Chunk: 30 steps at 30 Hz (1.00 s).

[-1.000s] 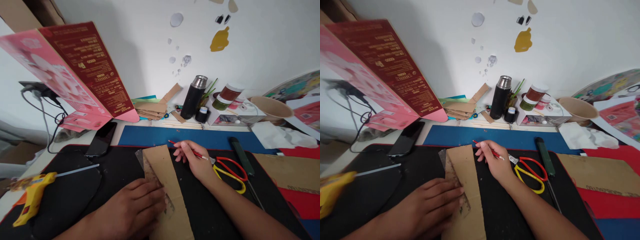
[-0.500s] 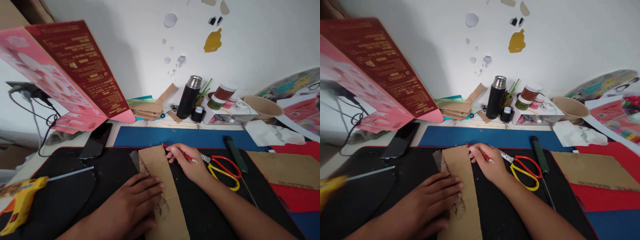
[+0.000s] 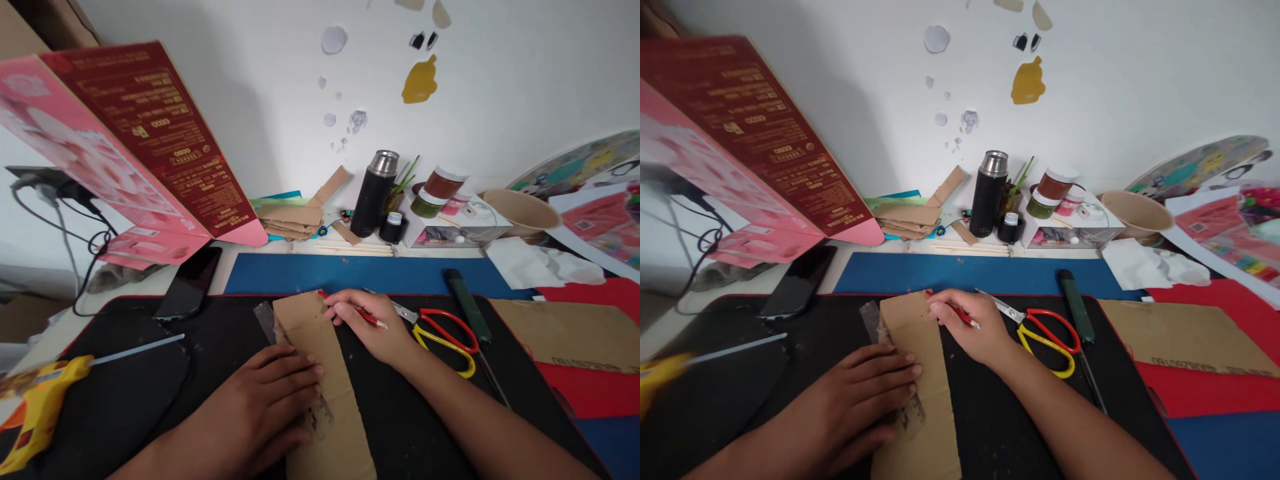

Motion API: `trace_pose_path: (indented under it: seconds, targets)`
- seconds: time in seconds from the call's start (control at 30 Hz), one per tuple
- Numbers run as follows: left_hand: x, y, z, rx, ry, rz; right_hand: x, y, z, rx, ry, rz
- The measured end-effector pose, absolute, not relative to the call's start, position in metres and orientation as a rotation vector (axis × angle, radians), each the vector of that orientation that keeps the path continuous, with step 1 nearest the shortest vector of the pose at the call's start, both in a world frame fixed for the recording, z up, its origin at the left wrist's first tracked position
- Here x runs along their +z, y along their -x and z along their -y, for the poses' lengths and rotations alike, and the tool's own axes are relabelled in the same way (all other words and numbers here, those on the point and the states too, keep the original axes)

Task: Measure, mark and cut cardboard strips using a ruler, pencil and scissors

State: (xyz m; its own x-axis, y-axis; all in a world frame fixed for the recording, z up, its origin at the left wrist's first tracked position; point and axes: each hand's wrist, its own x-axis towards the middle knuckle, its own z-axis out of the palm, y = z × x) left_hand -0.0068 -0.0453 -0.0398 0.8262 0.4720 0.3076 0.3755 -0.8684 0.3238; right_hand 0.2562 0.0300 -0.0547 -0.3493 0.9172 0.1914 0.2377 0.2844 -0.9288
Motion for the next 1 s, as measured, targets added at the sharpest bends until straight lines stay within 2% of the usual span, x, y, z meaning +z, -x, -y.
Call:
trace_pose_path:
  seconds: [0.7, 1.0]
  targets:
    - [-0.0389, 0.0088, 0.0415, 0.617, -2.771, -0.666, -0.0498, -0.2555, -0.0289, 1.058, 1.001, 1.878]
    - [-0.0375, 0.0075, 0.0422, 0.626, -2.816, -0.641, -0.0534, -0.2494, -0.0294, 1.211, 1.021, 1.535]
